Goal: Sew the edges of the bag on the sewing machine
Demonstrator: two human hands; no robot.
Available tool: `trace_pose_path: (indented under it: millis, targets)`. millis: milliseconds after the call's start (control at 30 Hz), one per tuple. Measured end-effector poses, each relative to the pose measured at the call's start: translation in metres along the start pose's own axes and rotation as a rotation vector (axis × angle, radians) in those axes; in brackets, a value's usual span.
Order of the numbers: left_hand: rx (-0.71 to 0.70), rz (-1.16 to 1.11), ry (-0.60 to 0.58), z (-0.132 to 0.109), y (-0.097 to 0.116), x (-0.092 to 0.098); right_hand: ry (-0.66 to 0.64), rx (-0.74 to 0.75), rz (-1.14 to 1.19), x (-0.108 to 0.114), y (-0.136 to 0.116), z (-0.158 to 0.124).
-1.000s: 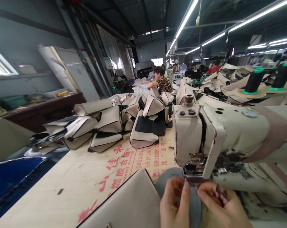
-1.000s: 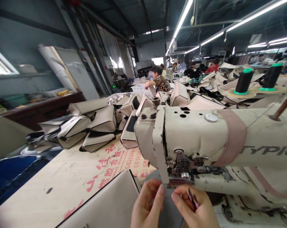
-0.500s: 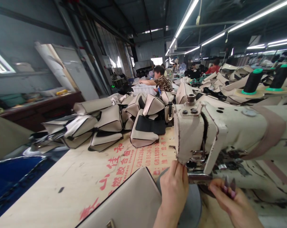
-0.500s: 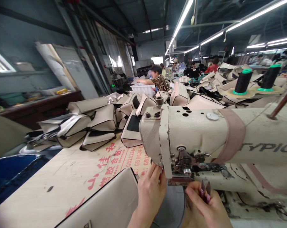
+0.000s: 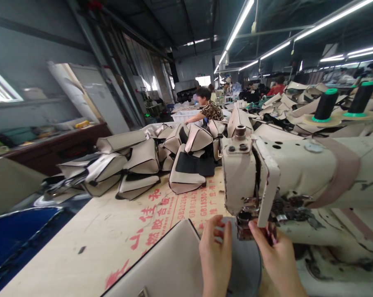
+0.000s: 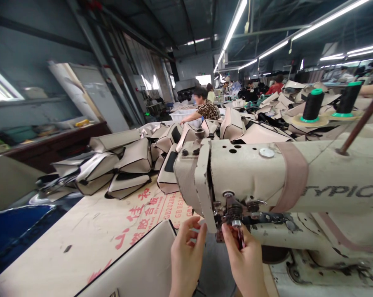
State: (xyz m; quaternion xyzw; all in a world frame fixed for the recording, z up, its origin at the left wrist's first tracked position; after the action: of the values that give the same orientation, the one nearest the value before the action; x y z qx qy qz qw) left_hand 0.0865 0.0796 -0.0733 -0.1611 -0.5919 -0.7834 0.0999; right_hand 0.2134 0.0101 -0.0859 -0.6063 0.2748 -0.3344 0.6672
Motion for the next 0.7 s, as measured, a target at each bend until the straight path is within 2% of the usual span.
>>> trace_pose_path:
  millis: [100, 233, 367, 700]
  targets:
    - [0.094, -0.05, 0.032, -0.016, -0.01, -0.002, -0.038, -0.014, -0.057, 0.002, 0.012, 0.006]
    - [0.107, -0.089, 0.032, -0.03, -0.017, -0.011, 0.007, -0.034, -0.101, 0.002, 0.02, 0.01]
    - [0.089, -0.101, 0.018, -0.032, -0.016, -0.015, 0.071, -0.029, -0.084, -0.001, 0.021, 0.008]
    - [0.092, -0.095, -0.069, -0.038, -0.017, -0.014, 0.092, -0.026, -0.058, -0.008, 0.017, 0.003]
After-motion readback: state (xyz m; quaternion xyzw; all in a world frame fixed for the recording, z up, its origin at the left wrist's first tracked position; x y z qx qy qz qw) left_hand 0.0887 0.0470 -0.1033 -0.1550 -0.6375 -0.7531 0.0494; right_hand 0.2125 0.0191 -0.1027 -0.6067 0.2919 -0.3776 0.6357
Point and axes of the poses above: each hand's wrist, its own z-axis towards the middle knuckle, its own x-axis out of the back of the hand, y = z × x, the point moved 3 cm from there along z, towards the middle knuckle, and after that the axes turned 4 degrees about y, right-handed, at the moved point
